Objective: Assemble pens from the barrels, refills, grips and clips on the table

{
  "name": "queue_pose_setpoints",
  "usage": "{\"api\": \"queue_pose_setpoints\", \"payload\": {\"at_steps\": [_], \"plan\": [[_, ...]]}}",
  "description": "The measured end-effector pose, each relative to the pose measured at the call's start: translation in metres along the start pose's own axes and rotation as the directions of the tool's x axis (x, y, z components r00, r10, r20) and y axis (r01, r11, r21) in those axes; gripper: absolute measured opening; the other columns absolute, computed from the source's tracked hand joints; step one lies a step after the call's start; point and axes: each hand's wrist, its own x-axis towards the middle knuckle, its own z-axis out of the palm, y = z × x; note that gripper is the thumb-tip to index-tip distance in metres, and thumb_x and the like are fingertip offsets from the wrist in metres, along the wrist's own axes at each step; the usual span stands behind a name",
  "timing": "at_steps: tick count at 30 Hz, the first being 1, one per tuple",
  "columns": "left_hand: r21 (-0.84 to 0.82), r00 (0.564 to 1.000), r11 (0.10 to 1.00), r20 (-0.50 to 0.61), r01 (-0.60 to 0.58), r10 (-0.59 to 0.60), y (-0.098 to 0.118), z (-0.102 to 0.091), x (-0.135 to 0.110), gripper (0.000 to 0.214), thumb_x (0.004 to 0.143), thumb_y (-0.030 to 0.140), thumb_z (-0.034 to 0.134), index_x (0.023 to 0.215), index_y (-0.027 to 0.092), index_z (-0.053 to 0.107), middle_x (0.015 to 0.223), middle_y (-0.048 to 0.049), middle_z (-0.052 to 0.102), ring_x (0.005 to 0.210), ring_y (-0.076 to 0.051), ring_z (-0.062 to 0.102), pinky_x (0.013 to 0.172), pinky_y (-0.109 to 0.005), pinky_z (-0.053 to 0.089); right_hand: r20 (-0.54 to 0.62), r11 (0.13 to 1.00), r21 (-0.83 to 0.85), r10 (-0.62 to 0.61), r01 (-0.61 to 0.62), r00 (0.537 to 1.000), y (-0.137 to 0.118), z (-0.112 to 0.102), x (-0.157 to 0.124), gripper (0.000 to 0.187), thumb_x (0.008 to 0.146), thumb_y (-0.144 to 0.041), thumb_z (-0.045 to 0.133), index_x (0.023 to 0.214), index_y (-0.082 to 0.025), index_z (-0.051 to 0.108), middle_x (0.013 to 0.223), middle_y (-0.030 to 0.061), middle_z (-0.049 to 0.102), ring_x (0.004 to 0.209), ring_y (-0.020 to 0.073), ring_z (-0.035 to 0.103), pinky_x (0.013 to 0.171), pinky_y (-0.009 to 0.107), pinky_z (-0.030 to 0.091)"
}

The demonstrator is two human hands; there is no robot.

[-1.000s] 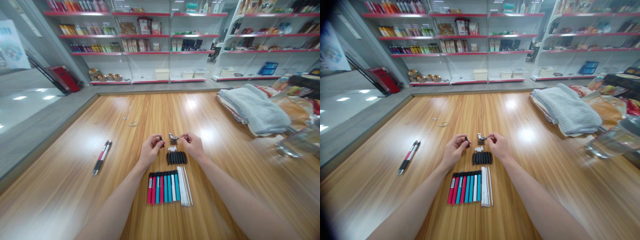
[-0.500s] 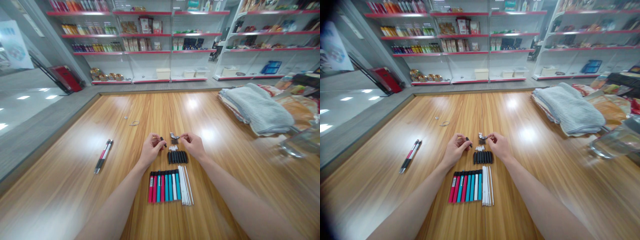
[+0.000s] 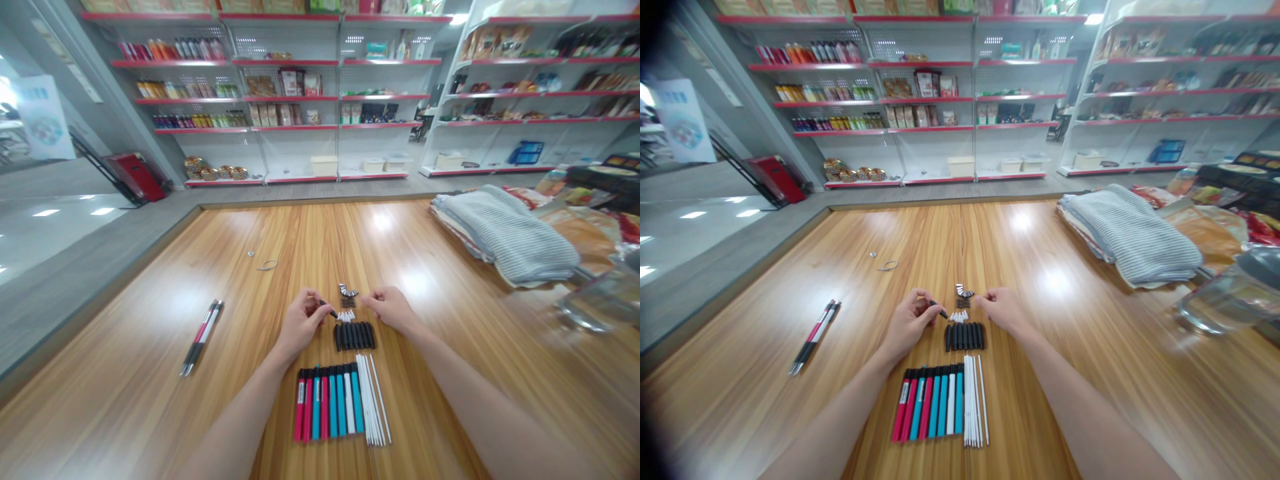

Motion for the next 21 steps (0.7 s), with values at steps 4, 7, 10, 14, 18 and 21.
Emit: {"api": "queue_pose_setpoints", "payload": {"at_steps": [4, 7, 10, 14, 18, 21], "plan": [[0.033, 1.0, 0.999, -0.006, -0.017, 0.018, -0.003, -0.001, 0.001, 0.025, 0.085, 0.034, 0.063, 0.095, 0.02, 0.044, 0.071, 0.0011, 0.063, 0.056, -0.01, 0.054, 0.054, -0.02, 0.042, -0.176, 0.991, -0.097, -0.109, 0.092, 0.978, 0.003, 0.01, 0.001, 0.037, 0.083, -0.045, 0.054, 0.061, -0.016, 0.062, 0.05, -0.0001, 0.058, 0.048, 0.012, 0.052, 0.046, 0.023, 0.031], [0.063, 1.0, 0.998, 0.005, -0.021, 0.02, -0.004, -0.002, 0.001, 0.023, 0.087, 0.035, 0.06, 0.1, 0.019, 0.047, 0.075, -0.0014, 0.066, 0.057, -0.01, 0.055, 0.056, -0.021, 0.042, -0.242, 0.981, -0.133, -0.169, 0.14, 0.956, 0.003, 0.013, -0.001, 0.033, 0.082, -0.042, 0.055, 0.063, -0.017, 0.062, 0.053, -0.0004, 0.058, 0.05, 0.0122, 0.052, 0.047, 0.023, 0.031], [0.083, 1.0, 0.997, 0.023, -0.007, 0.005, -0.003, -0.002, 0.001, 0.025, 0.089, 0.036, 0.057, 0.105, 0.017, 0.052, 0.08, -0.0044, 0.068, 0.06, -0.011, 0.056, 0.057, -0.023, 0.044, -0.252, 0.979, -0.115, -0.192, 0.168, 0.948, 0.004, 0.014, -0.001, 0.026, 0.082, -0.04, 0.056, 0.07, -0.018, 0.064, 0.053, -0.0017, 0.057, 0.05, 0.0119, 0.05, 0.049, 0.023, 0.033], [0.112, 0.999, 0.994, 0.029, -0.017, 0.014, 0.001, -0.002, 0.001, 0.029, 0.089, 0.037, 0.056, 0.109, 0.016, 0.057, 0.081, -0.0052, 0.068, 0.06, -0.012, 0.056, 0.058, -0.023, 0.044, -0.232, 0.974, -0.101, -0.222, 0.204, 0.947, 0.004, 0.015, -0.002, 0.021, 0.082, -0.037, 0.057, 0.078, -0.019, 0.066, 0.053, -0.003, 0.056, 0.051, 0.0116, 0.05, 0.052, 0.023, 0.035], [0.099, 1.0, 0.995, 0.02, -0.022, 0.02, 0.003, -0.002, 0.0, 0.027, 0.086, 0.036, 0.06, 0.104, 0.017, 0.057, 0.08, -0.0046, 0.068, 0.059, -0.011, 0.056, 0.057, -0.023, 0.044, -0.208, 0.974, -0.113, -0.216, 0.196, 0.954, 0.004, 0.013, -0.001, 0.023, 0.081, -0.039, 0.059, 0.078, -0.018, 0.067, 0.052, -0.0033, 0.055, 0.049, 0.011, 0.048, 0.049, 0.023, 0.032], [0.074, 1.0, 0.997, 0.012, 0.0, -0.001, 0.002, -0.002, 0.001, 0.027, 0.083, 0.037, 0.064, 0.1, 0.017, 0.055, 0.077, -0.0035, 0.067, 0.06, -0.011, 0.057, 0.055, -0.022, 0.043, -0.143, 0.979, -0.097, -0.189, 0.177, 0.971, 0.005, 0.011, 0.0, 0.03, 0.081, -0.045, 0.058, 0.072, -0.017, 0.066, 0.05, -0.0027, 0.053, 0.047, 0.0105, 0.046, 0.046, 0.023, 0.028]]}}
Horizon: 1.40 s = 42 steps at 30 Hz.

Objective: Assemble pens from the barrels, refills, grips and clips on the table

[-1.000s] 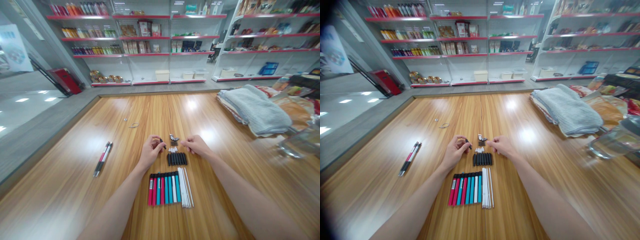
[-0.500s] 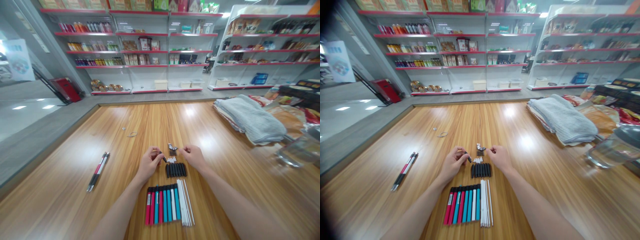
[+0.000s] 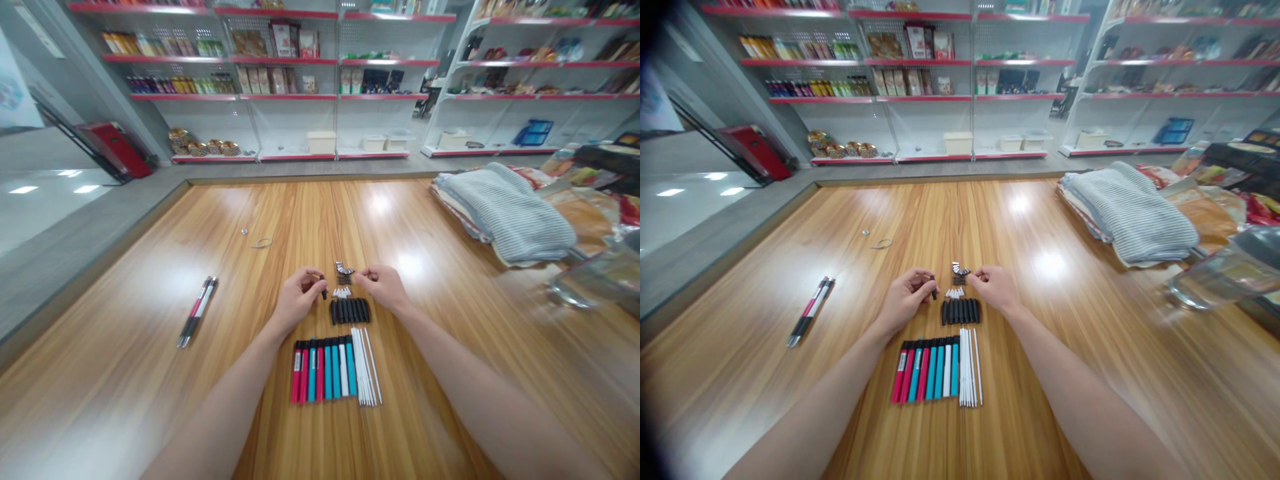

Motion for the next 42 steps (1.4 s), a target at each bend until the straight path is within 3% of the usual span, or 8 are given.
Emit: {"api": "queue_pose_setpoints", "payload": {"at_steps": [3, 9, 21, 29, 42], "plan": [[-0.02, 1.0, 1.0, 0.002, 0.012, -0.012, -0.002, 0.0, 0.001, 0.027, 0.081, 0.036, 0.067, 0.095, 0.018, 0.053, 0.073, -0.0012, 0.062, 0.062, -0.012, 0.058, 0.053, -0.02, 0.042, 0.048, 1.0, 0.015, 0.01, -0.01, 0.999, 0.002, -0.001, 0.001, 0.038, 0.082, -0.049, 0.056, 0.066, -0.016, 0.064, 0.048, -0.0023, 0.051, 0.047, 0.0101, 0.044, 0.045, 0.023, 0.025], [-0.033, 1.0, 0.999, -0.025, -0.009, 0.008, -0.002, 0.0, 0.001, 0.03, 0.076, 0.035, 0.072, 0.09, 0.018, 0.05, 0.07, 0.0021, 0.056, 0.057, -0.008, 0.053, 0.05, -0.018, 0.041, 0.032, 1.0, 0.006, -0.029, 0.029, 0.999, -0.001, -0.003, -0.001, 0.037, 0.082, -0.047, 0.056, 0.065, -0.016, 0.065, 0.049, -0.0027, 0.049, 0.048, 0.0094, 0.043, 0.045, 0.023, 0.024], [0.004, 0.999, 1.0, 0.038, 0.003, -0.003, 0.002, 0.0, 0.0, 0.033, 0.083, 0.039, 0.063, 0.104, 0.014, 0.06, 0.081, -0.0078, 0.07, 0.06, -0.012, 0.056, 0.054, -0.022, 0.042, 0.034, 0.998, -0.005, -0.067, 0.068, 0.997, -0.007, -0.004, -0.003, 0.024, 0.08, -0.039, 0.058, 0.076, -0.017, 0.068, 0.05, -0.0036, 0.048, 0.048, 0.0097, 0.042, 0.048, 0.022, 0.03], [-0.026, 1.0, 1.0, 0.013, 0.006, -0.006, 0.005, 0.001, 0.0, 0.03, 0.083, 0.037, 0.064, 0.1, 0.018, 0.049, 0.081, -0.0053, 0.07, 0.051, -0.009, 0.051, 0.052, -0.021, 0.041, 0.114, 0.99, 0.037, -0.137, 0.134, 0.984, 0.0, 0.0, -0.004, 0.021, 0.081, -0.036, 0.06, 0.088, -0.02, 0.07, 0.052, -0.0053, 0.047, 0.049, 0.0095, 0.043, 0.051, 0.022, 0.031], [-0.03, 1.0, 1.0, 0.012, 0.007, -0.007, 0.007, 0.002, -0.001, 0.03, 0.082, 0.037, 0.065, 0.093, 0.02, 0.044, 0.079, -0.0044, 0.07, 0.05, -0.009, 0.048, 0.051, -0.021, 0.037, 0.155, 0.992, 0.038, -0.125, 0.121, 0.98, 0.0, 0.0, -0.005, 0.021, 0.08, -0.037, 0.059, 0.087, -0.022, 0.073, 0.053, -0.0043, 0.05, 0.051, 0.0106, 0.044, 0.052, 0.023, 0.032]]}}
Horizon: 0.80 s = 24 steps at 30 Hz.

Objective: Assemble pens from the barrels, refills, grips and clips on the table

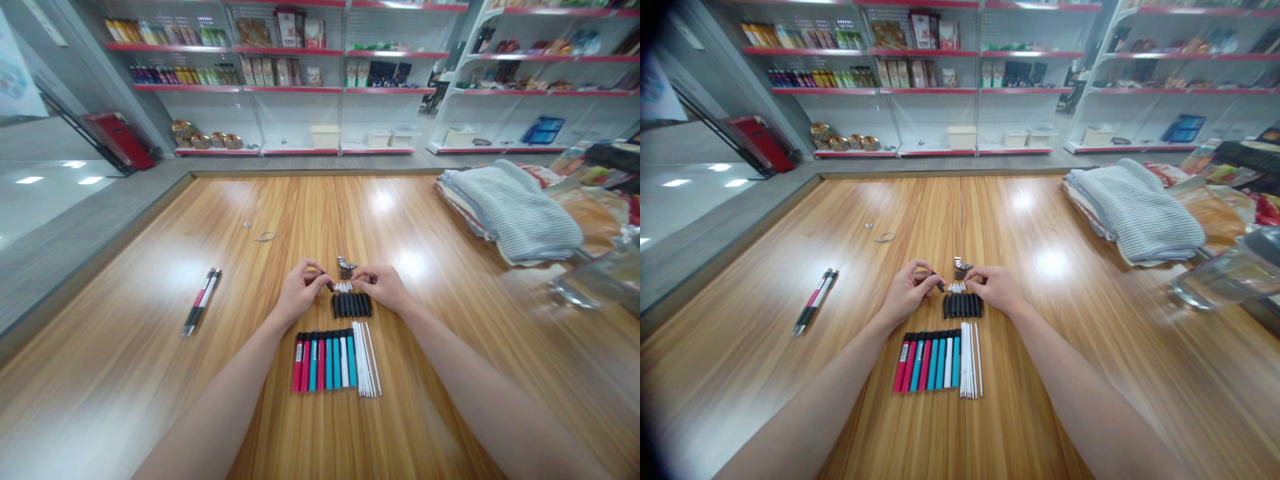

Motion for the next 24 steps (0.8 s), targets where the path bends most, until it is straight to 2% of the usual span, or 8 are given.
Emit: {"api": "queue_pose_setpoints", "payload": {"at_steps": [9, 17, 24], "plan": [[0.02, 1.0, 1.0, -0.009, 0.001, -0.001, -0.0052, -0.0014, -0.0006, 0.03, 0.082, 0.038, 0.065, 0.091, 0.02, 0.043, 0.076, -0.0034, 0.07, 0.049, -0.009, 0.048, 0.051, -0.021, 0.039, 0.003, 1.0, -0.005, -0.003, 0.003, 1.0, -0.0015, 0.0, 0.0001, 0.021, 0.081, -0.036, 0.059, 0.086, -0.022, 0.073, 0.055, -0.0035, 0.053, 0.052, 0.011, 0.047, 0.053, 0.022, 0.033], [0.069, 1.0, 0.998, -0.026, 0.006, -0.005, -0.0079, -0.0034, 0.0002, 0.029, 0.079, 0.039, 0.068, 0.085, 0.02, 0.047, 0.058, 0.003, 0.06, 0.047, -0.01, 0.047, 0.05, -0.021, 0.037, -0.056, 0.999, -0.032, 0.001, -0.003, 0.998, -0.0035, -0.0017, 0.0013, 0.022, 0.08, -0.035, 0.057, 0.084, -0.019, 0.072, 0.051, -0.004, 0.048, 0.049, 0.0105, 0.043, 0.052, 0.023, 0.033], [0.038, 1.0, 0.999, -0.024, 0.009, -0.008, -0.0065, -0.0023, -0.0005, 0.029, 0.08, 0.038, 0.067, 0.083, 0.02, 0.044, 0.074, -0.0019, 0.069, 0.049, -0.009, 0.049, 0.052, -0.021, 0.038, -0.099, 0.999, -0.048, -0.006, 0.002, 0.995, -0.0032, -0.0018, 0.0019, 0.021, 0.081, -0.034, 0.056, 0.083, -0.019, 0.071, 0.05, -0.0047, 0.046, 0.049, 0.0105, 0.042, 0.052, 0.023, 0.033]]}}
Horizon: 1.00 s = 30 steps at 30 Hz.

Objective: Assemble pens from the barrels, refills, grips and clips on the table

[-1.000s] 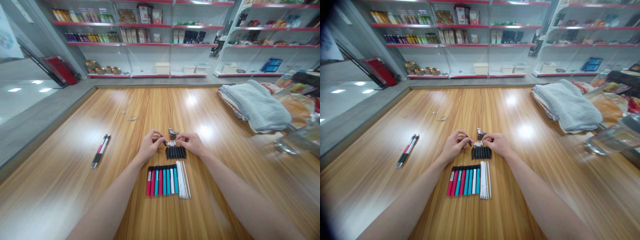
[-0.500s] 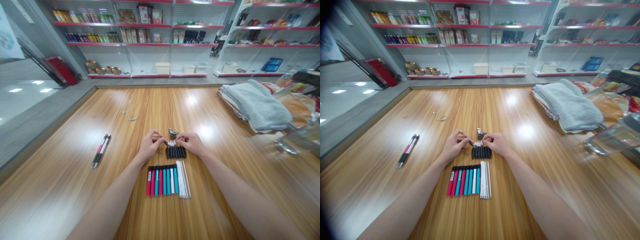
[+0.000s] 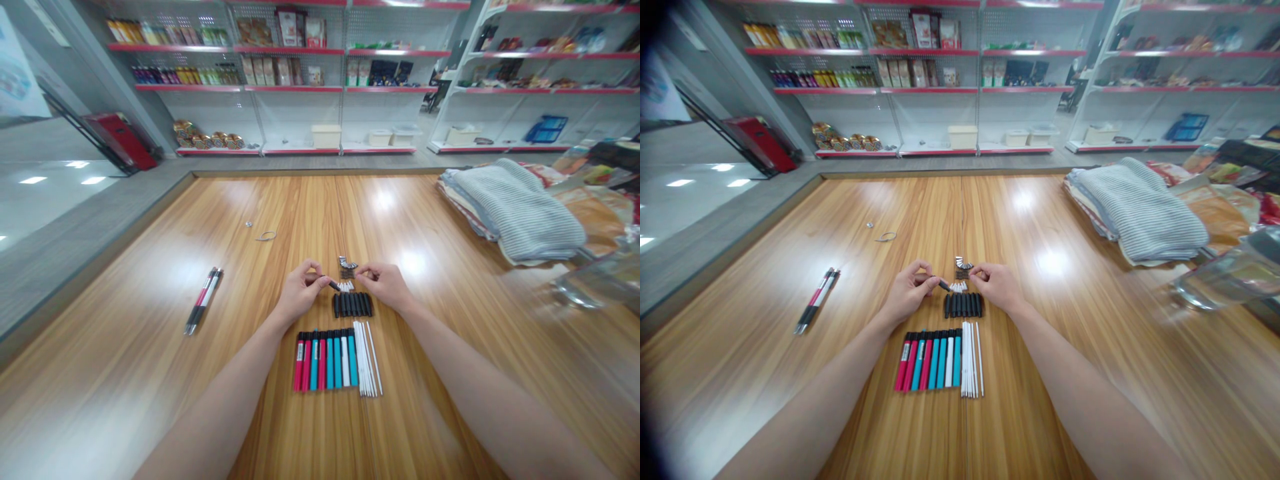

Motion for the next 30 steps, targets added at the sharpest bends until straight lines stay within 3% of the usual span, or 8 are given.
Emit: {"api": "queue_pose_setpoints", "payload": {"at_steps": [6, 10, 13, 17, 25, 30], "plan": [[-0.025, 0.999, 0.999, 0.032, -0.041, 0.042, 0.007, 0.002, -0.002, 0.026, 0.084, 0.035, 0.062, 0.084, 0.021, 0.04, 0.086, -0.0058, 0.072, 0.056, -0.011, 0.056, 0.054, -0.022, 0.04, 0.001, 1.0, -0.007, 0.01, -0.01, 1.0, 0.001, 0.001, 0.0, 0.021, 0.081, -0.034, 0.056, 0.084, -0.019, 0.071, 0.05, -0.0044, 0.046, 0.049, 0.0108, 0.042, 0.052, 0.023, 0.033], [0.023, 0.989, 0.989, -0.042, -0.144, 0.145, 0.01, 0.005, -0.004, 0.026, 0.084, 0.032, 0.063, 0.092, 0.022, 0.039, 0.088, -0.0054, 0.072, 0.075, -0.016, 0.064, 0.064, -0.024, 0.043, 0.003, 1.0, -0.009, 0.002, -0.002, 1.0, 0.001, 0.001, 0.001, 0.02, 0.081, -0.034, 0.057, 0.084, -0.019, 0.071, 0.051, -0.0046, 0.046, 0.049, 0.0106, 0.043, 0.053, 0.023, 0.033], [0.201, 0.968, 0.955, -0.079, -0.219, 0.239, 0.008, 0.005, -0.006, 0.035, 0.082, 0.031, 0.067, 0.102, 0.023, 0.04, 0.087, -0.0039, 0.072, 0.061, -0.012, 0.059, 0.06, -0.024, 0.041, 0.0, 1.0, -0.011, -0.003, 0.003, 1.0, 0.002, 0.001, 0.001, 0.021, 0.082, -0.034, 0.057, 0.085, -0.019, 0.071, 0.051, -0.0043, 0.047, 0.05, 0.0107, 0.043, 0.053, 0.023, 0.033], [0.412, 0.941, 0.862, -0.029, -0.297, 0.338, -0.001, 0.004, -0.006, 0.033, 0.081, 0.034, 0.069, 0.101, 0.022, 0.046, 0.09, -0.0025, 0.071, 0.05, -0.008, 0.047, 0.055, -0.023, 0.04, 0.004, 1.0, -0.01, -0.006, 0.006, 1.0, 0.004, 0.001, 0.001, 0.021, 0.082, -0.034, 0.058, 0.086, -0.019, 0.071, 0.051, -0.0044, 0.047, 0.05, 0.0104, 0.043, 0.053, 0.023, 0.032], [0.534, 0.877, 0.735, 0.024, -0.418, 0.48, -0.006, 0.0, -0.003, 0.021, 0.081, 0.032, 0.069, 0.094, 0.021, 0.056, 0.084, 0.0007, 0.068, 0.053, -0.008, 0.045, 0.056, -0.021, 0.042, 0.01, 1.0, -0.004, -0.025, 0.025, 1.0, 0.004, 0.001, 0.002, 0.018, 0.082, -0.032, 0.059, 0.085, -0.019, 0.071, 0.051, -0.005, 0.046, 0.049, 0.0098, 0.042, 0.052, 0.023, 0.031], [0.536, 0.876, 0.731, 0.037, -0.423, 0.48, -0.003, 0.0, -0.003, 0.013, 0.084, 0.03, 0.066, 0.091, 0.021, 0.059, 0.084, -0.0002, 0.068, 0.056, -0.008, 0.047, 0.058, -0.022, 0.044, 0.008, 1.0, 0.009, -0.019, 0.019, 1.0, 0.003, 0.001, 0.002, 0.019, 0.082, -0.032, 0.059, 0.085, -0.018, 0.071, 0.05, -0.0054, 0.045, 0.048, 0.0095, 0.041, 0.052, 0.023, 0.032]]}}
